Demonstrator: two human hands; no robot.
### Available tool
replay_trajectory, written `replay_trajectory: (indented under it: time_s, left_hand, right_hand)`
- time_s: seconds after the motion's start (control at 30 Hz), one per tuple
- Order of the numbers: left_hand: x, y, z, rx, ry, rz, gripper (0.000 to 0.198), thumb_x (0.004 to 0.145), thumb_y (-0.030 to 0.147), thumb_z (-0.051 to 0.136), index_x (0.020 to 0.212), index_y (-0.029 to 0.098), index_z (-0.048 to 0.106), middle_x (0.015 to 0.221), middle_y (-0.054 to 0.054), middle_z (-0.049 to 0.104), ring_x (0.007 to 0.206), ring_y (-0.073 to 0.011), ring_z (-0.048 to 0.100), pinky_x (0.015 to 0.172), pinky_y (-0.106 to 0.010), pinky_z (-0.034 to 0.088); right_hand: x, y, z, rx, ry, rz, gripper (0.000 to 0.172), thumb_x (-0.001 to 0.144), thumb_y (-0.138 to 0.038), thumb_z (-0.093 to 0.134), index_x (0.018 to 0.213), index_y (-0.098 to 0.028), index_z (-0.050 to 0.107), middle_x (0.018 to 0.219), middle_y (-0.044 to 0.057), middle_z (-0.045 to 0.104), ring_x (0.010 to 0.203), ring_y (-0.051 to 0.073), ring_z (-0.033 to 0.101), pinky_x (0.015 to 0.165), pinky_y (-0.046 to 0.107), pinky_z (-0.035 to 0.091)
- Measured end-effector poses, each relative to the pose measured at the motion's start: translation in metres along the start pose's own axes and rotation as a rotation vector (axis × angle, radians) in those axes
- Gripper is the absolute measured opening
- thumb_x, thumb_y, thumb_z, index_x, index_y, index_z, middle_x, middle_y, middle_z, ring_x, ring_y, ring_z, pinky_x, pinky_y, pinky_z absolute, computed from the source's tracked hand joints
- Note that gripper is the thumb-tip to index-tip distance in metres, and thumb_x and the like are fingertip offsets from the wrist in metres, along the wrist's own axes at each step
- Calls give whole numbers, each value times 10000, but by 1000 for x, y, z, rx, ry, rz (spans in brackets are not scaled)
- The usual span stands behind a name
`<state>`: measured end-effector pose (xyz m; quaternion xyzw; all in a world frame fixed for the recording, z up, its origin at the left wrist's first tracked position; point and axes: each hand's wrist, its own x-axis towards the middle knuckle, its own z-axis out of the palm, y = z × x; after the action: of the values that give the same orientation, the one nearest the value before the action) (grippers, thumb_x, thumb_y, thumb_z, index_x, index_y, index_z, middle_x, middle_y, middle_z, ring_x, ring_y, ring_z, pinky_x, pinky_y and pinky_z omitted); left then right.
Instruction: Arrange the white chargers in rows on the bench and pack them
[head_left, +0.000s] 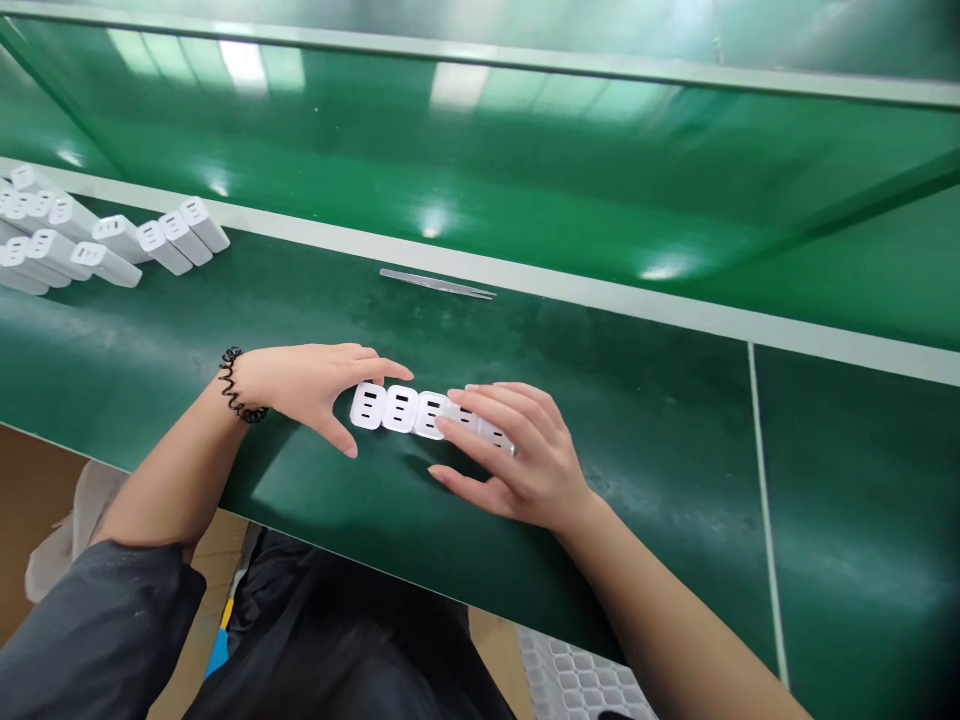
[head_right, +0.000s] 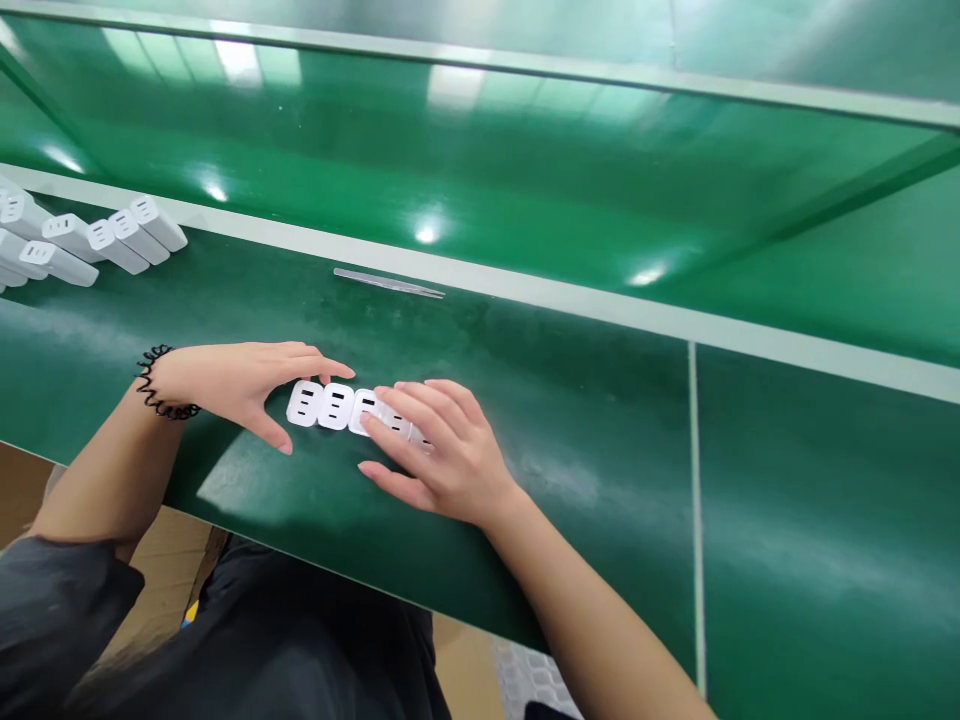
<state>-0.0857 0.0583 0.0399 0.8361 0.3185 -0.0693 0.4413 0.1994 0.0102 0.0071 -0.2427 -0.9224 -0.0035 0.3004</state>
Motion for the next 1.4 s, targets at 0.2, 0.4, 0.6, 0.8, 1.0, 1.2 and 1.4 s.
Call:
replay_trajectory:
  time_s: [0.2,0.4,0.6,0.8,1.0,1.2,1.4]
  left_hand:
    - [1,-8,-4,-73,-57,11,943,701,460,809,1492,219,354,1308,-93,576,1194,-253,543,983,-304,415]
    - [-1,-15,-1,-108,-2,21,1031,694,427,795,1540,244,234,1278,-73,613,1135,-227,597,917,-278,458]
    - [-2,-20,5,-111,86,-35,1269,703,484,763,1573,243,-128,1247,-85,622,974,-188,643,791,-248,461]
    - [-2,-7,7,-27,168,-47,1279,726,495,741,1555,244,-200,1167,-83,635,821,-166,635,737,-254,452]
    - [12,-10,9,42,414,-44,995,855,378,608,1588,228,-48,1109,-78,637,877,-183,622,794,-282,473]
    - [42,-20,27,171,714,-105,857,879,355,615,1579,197,146,1291,-134,550,1167,-265,524,989,-395,461]
    - [53,-26,33,125,785,-103,828,892,322,619,1574,219,161,1313,-117,569,1152,-261,512,1013,-420,444]
  right_hand:
    - [16,-30,-9,-179,-218,-29,312,940,-323,646,1228,-205,641,1222,20,734,1040,195,658,920,376,445]
    - [38,-18,-8,-150,-303,68,324,973,-415,568,1203,-206,661,1200,90,736,1019,267,658,864,430,448]
    - [59,8,-1,-58,-369,254,365,996,-447,486,1203,-214,676,1226,112,715,1021,302,629,833,456,446]
    - [67,17,8,-69,-371,369,476,1024,-489,370,1160,-179,704,1205,108,714,1010,304,602,804,457,448]
    - [70,24,4,91,-322,432,468,1046,-443,323,1104,-215,727,1184,75,707,1032,258,597,911,430,475]
    - [70,24,10,97,-285,445,488,1035,-465,338,1129,-183,725,1174,112,681,1074,278,578,968,457,500]
    - [68,36,6,207,-240,484,396,1015,-277,349,1267,-184,640,1269,116,649,1175,280,579,1025,490,489]
